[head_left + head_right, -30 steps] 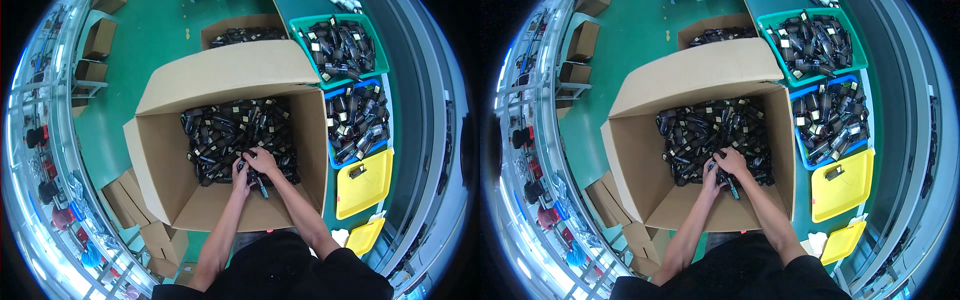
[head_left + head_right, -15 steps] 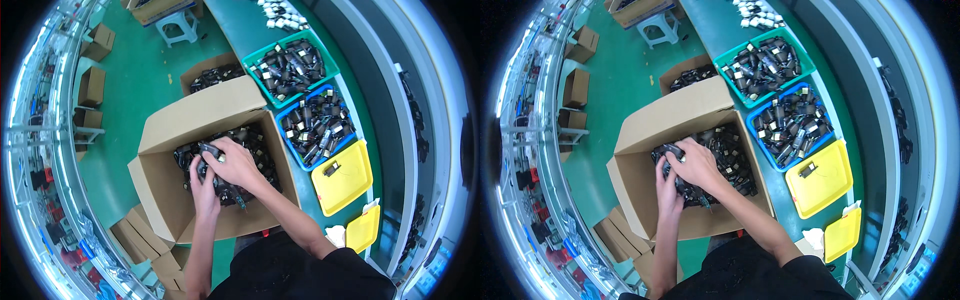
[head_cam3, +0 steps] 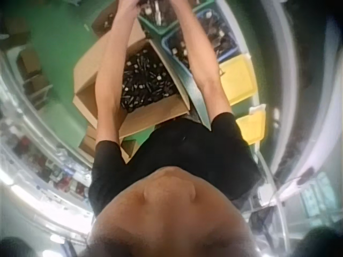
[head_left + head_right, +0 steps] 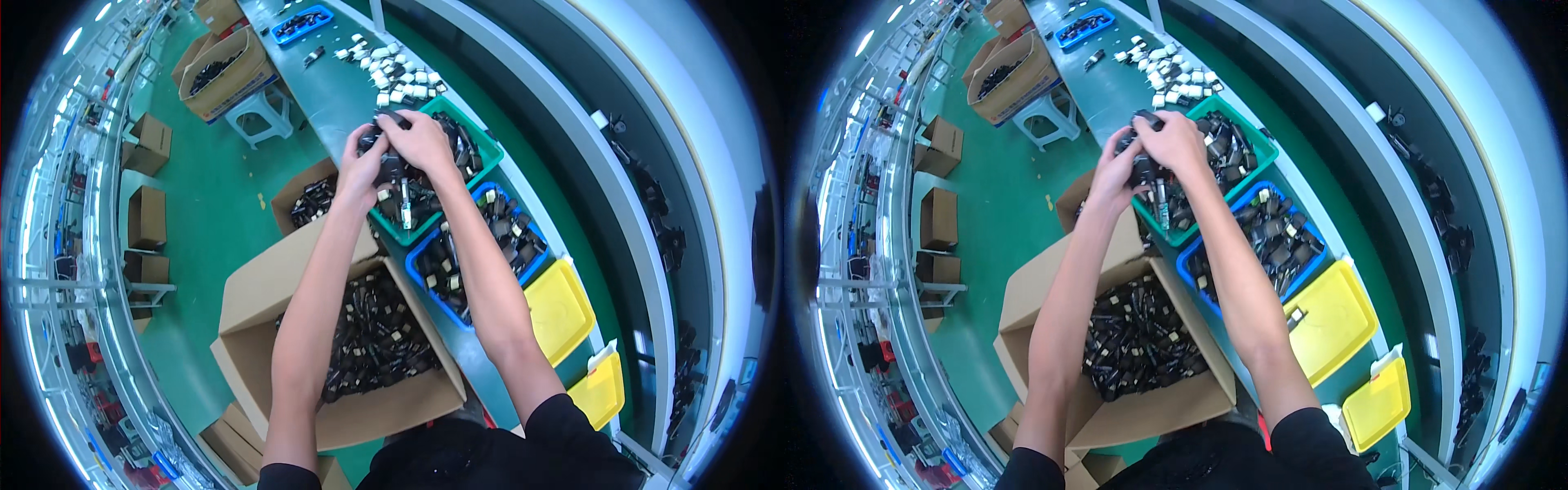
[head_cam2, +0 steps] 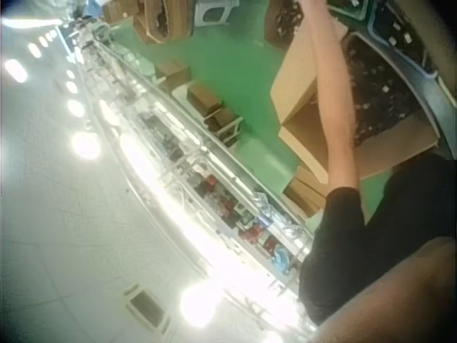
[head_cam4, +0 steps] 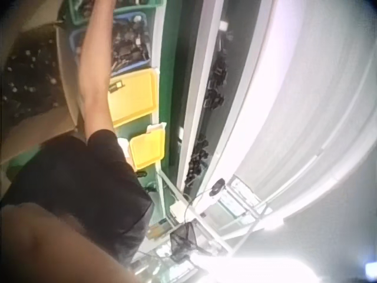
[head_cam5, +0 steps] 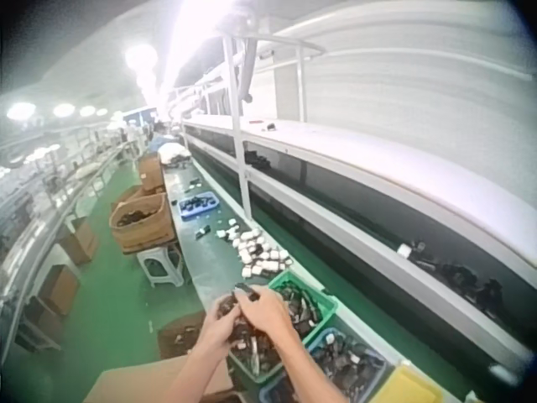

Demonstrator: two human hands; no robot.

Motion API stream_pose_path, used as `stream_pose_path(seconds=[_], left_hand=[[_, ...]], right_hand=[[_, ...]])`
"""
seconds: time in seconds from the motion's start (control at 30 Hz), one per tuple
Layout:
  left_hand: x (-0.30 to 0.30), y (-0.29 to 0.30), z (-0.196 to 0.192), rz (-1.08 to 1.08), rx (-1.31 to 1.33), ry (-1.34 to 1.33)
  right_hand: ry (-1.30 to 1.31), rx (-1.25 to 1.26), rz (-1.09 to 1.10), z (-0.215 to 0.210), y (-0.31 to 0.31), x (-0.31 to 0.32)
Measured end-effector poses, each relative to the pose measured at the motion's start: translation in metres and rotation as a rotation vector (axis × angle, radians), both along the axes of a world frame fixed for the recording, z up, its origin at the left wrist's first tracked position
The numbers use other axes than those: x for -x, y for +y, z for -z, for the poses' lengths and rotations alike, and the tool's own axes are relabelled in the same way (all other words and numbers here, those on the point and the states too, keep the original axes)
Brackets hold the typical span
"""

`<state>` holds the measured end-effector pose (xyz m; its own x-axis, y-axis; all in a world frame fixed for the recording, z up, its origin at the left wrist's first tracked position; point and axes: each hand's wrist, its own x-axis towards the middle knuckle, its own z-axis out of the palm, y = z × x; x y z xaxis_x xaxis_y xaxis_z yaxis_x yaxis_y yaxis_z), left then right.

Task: The person sorts small black cylindrical electronic components from a cardboard box into green, blue, and yellow plastic trays. They then use a syringe to apply a clear liquid to the terminals of the components one by one, placing the treated units into a yellow tray.

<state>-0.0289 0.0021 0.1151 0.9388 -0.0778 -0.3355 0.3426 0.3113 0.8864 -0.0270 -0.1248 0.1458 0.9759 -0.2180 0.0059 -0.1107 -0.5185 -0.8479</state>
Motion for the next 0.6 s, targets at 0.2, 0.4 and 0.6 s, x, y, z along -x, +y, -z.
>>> stream_pose_path(seconds=[0.2,0.4,0.6], left_hand=[[-0.078,-0.052,0.144,0.046,-0.276,-0.309],[-0.026,-0.042,0.169,0.274,-1.174,-0.531],[-0.001,0.003,0.18,0.209,-1.205,-0.466]], right_hand=[[-0.008,-0.009,0.065,0.133,-0.059,-0.071],[0.062,0.355,-0.017,0.178,-0.119,-0.06],[-0.045,0.423,-0.059,0.188,-0.135,-0.061]])
